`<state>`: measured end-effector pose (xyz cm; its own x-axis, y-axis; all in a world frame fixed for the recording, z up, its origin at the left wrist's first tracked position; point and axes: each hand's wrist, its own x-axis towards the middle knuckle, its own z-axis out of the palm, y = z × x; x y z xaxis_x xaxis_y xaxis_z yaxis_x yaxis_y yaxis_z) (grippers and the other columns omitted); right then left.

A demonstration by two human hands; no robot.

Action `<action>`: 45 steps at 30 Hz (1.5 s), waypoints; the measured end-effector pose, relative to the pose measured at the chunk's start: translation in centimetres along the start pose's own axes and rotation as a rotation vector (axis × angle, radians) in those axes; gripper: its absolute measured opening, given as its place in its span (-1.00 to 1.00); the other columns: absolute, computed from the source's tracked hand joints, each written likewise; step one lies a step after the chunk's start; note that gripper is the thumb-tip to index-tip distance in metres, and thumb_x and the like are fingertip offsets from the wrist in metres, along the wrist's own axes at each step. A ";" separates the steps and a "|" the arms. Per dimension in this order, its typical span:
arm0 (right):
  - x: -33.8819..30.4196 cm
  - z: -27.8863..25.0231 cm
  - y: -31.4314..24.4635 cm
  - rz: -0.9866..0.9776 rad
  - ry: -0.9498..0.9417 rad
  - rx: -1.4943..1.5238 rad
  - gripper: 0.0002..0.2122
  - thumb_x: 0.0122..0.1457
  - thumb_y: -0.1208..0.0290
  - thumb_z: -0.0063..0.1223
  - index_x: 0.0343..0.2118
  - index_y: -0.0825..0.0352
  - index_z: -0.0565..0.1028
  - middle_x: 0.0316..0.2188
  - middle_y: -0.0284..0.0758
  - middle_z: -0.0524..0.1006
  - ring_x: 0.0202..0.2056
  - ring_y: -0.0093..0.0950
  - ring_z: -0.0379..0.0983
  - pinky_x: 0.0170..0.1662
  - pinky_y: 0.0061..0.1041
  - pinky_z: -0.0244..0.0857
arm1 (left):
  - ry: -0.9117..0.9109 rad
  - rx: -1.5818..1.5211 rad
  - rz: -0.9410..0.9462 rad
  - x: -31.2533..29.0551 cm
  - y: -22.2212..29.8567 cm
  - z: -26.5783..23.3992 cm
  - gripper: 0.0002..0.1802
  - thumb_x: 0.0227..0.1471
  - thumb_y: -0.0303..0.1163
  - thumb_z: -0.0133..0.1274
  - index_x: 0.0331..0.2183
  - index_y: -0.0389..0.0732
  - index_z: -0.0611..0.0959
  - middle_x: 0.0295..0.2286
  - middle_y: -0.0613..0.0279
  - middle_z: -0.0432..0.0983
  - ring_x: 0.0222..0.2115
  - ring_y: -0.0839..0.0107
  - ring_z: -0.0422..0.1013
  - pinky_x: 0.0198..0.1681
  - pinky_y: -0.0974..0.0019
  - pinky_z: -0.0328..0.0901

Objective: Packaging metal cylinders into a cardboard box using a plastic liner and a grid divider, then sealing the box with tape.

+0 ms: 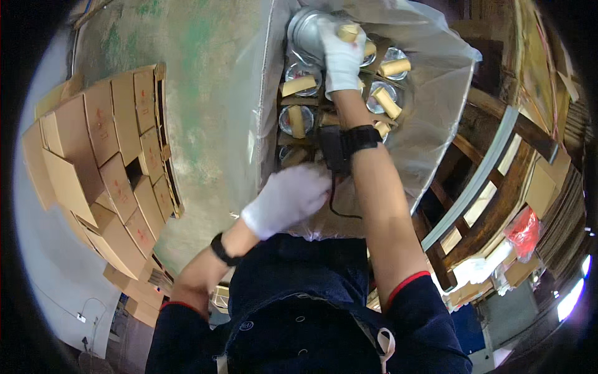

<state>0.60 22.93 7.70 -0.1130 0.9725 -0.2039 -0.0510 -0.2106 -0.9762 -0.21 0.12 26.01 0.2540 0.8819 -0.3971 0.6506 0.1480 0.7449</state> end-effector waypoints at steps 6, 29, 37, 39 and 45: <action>-4.2 7.0 0.8 -0.187 -0.111 -1.267 -0.44 -0.16 -0.07 0.26 -0.08 0.11 0.51 -0.12 -0.04 0.43 -0.15 -0.08 0.46 -0.12 -0.13 0.40 | 0.819 0.104 -0.356 -10.2 -3.4 0.0 -0.75 -0.02 -0.59 0.03 -0.22 -0.24 0.63 -0.30 0.13 0.61 -0.37 0.21 0.54 -0.20 0.30 0.41; -27.4 -23.8 -13.0 0.423 0.157 0.049 -0.72 0.26 0.52 -0.03 0.03 0.41 0.44 -0.31 -0.28 0.59 -0.42 -0.64 0.48 -0.42 -0.70 0.35 | -0.082 -0.584 -0.630 -17.3 -7.0 5.4 -0.45 0.09 -0.03 0.10 -0.03 -0.24 0.55 -0.22 0.16 0.58 -0.18 0.35 0.46 -0.03 0.29 0.31; -41.8 -27.7 -14.9 0.438 0.289 0.013 -0.74 0.24 0.47 0.01 -0.03 0.36 0.48 -0.35 -0.36 0.60 -0.42 -0.71 0.48 -0.38 -0.72 0.34 | -0.060 -1.801 -0.170 -12.7 -0.9 -2.2 -0.78 0.20 -0.26 -0.01 -0.17 -0.16 0.53 -0.36 0.32 0.55 -0.41 0.51 0.50 -0.38 0.41 0.45; -45.3 -27.1 -15.5 0.525 0.269 -0.041 -0.75 0.25 0.43 0.01 -0.03 0.30 0.51 -0.32 -0.36 0.61 -0.41 -0.67 0.49 -0.37 -0.67 0.36 | 0.138 -1.561 -0.288 -9.3 1.3 -3.6 -0.79 0.22 -0.29 -0.07 -0.18 -0.18 0.51 -0.31 0.17 0.55 -0.35 0.42 0.50 -0.30 0.34 0.46; -49.4 -23.4 -15.1 0.765 -0.124 -0.004 -0.61 0.21 0.12 0.06 -0.02 0.30 0.53 -0.26 -0.33 0.62 -0.32 -0.60 0.53 -0.31 -0.62 0.38 | -0.042 -1.367 -0.139 0.6 6.6 -2.8 -0.73 0.22 -0.44 -0.17 -0.09 -0.39 0.44 -0.16 -0.01 0.51 -0.14 0.18 0.47 -0.08 0.24 0.42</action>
<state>30.16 -19.63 30.81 -0.2254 0.5383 -0.8120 0.0898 -0.8185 -0.5675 2.18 2.91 32.18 0.2821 0.8135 -0.5086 -0.5377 0.5731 0.6184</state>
